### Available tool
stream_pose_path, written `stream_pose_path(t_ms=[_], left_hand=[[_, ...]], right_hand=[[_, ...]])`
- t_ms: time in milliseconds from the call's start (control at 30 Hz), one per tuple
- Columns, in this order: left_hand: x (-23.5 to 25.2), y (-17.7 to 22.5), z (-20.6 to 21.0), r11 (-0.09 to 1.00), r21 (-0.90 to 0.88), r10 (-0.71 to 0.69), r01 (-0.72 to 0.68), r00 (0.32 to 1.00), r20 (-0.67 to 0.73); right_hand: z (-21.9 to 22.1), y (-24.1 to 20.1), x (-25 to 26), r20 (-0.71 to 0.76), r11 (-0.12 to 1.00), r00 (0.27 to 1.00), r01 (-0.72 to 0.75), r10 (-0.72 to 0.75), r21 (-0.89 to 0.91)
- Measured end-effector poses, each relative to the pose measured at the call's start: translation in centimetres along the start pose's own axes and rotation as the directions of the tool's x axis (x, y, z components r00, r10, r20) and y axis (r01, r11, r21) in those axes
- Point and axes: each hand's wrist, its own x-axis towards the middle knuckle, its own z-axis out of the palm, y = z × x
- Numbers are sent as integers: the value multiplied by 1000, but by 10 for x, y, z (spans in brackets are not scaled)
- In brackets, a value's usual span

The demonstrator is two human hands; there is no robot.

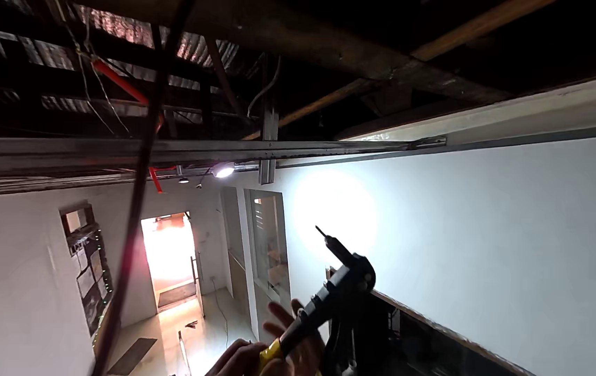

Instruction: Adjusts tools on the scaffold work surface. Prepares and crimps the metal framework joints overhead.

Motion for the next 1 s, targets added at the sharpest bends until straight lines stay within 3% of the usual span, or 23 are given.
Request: stream_pose_path(t_ms=[67,167,300,433,533,1000], left_hand=[[16,-4,11,1000,-30,4,-6,997,-78],[44,-18,18,998,-33,41,-46,990,-135],[77,-34,27,999,42,25,-19,987,-161],[107,-39,40,985,106,-126,137,986,-108],[129,-46,38,975,109,-183,192,979,-85],[151,-62,23,979,98,-174,178,984,-48]], right_hand=[[2,-23,27,74,999,997,38,-35,-38],[10,-62,67,103,989,993,-49,64,-143],[30,-89,125,-214,884,977,-119,22,-452],[30,-90,173,-340,745,940,-218,-13,-630],[28,-85,194,-370,721,929,-233,-34,-652],[27,-73,211,-405,715,913,-252,-47,-652]])
